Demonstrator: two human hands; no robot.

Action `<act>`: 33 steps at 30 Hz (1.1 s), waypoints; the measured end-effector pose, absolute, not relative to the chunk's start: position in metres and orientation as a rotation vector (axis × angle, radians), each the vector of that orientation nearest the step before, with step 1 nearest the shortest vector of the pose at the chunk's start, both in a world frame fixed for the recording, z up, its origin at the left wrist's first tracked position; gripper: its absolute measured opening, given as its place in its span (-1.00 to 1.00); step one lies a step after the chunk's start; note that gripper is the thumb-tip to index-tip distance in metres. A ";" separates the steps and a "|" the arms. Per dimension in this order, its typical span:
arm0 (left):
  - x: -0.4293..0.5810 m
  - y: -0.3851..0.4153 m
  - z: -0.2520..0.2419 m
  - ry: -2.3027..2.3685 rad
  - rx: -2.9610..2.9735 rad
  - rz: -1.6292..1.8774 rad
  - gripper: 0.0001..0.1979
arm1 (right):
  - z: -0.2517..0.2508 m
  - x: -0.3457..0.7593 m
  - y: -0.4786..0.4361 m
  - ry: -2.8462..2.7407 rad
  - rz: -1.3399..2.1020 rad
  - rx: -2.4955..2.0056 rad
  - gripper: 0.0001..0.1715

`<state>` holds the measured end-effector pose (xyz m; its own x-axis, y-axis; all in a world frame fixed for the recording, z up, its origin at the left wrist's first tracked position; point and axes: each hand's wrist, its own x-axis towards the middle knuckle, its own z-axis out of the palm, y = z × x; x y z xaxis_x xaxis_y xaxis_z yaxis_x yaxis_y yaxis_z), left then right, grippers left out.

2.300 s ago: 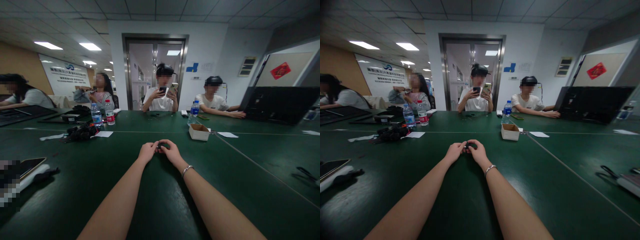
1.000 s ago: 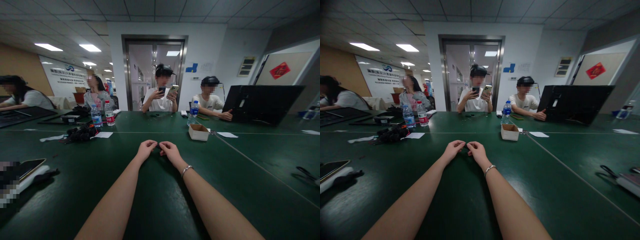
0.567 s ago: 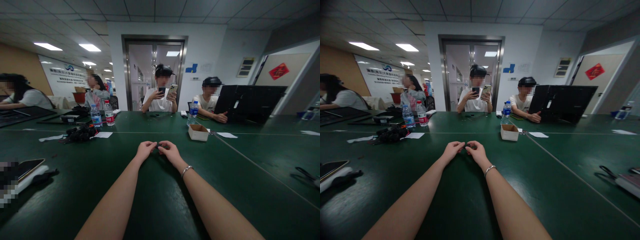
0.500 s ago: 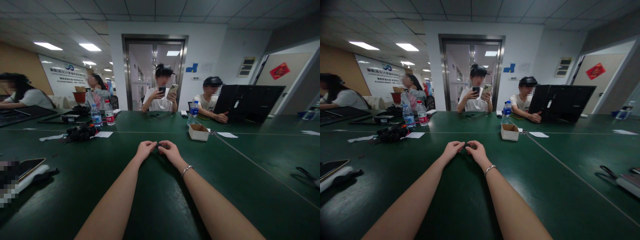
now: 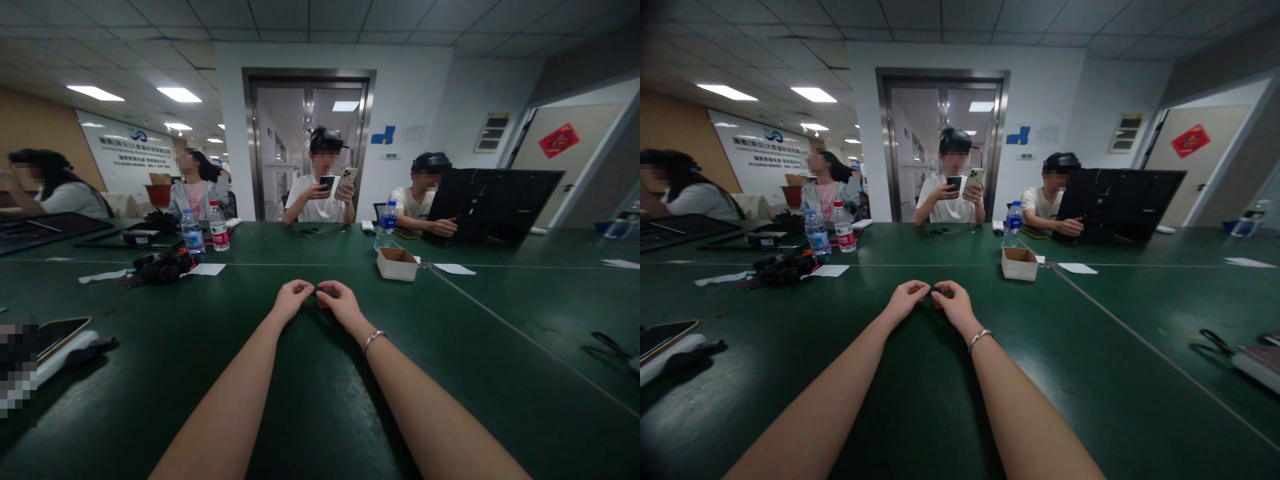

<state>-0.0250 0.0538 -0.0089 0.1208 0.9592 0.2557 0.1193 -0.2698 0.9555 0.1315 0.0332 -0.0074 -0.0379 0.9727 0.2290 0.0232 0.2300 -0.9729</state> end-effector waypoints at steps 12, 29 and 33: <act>-0.032 0.047 -0.004 0.957 1.471 1.201 -0.67 | -0.004 0.131 0.035 -1.329 1.124 -1.083 -0.67; -0.026 0.060 -0.012 1.164 1.489 1.174 -0.60 | -0.008 0.136 0.035 -1.393 1.048 -1.008 -0.60; -0.026 0.060 -0.013 1.228 1.524 1.154 -0.58 | -0.008 0.136 0.034 -1.422 1.019 -1.042 -0.61</act>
<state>-0.0257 0.0599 -0.0126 0.0951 0.9844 0.1477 0.2085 -0.1648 0.9640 0.1356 0.0342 -0.0075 -0.0693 0.9649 0.2533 0.0701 0.2580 -0.9636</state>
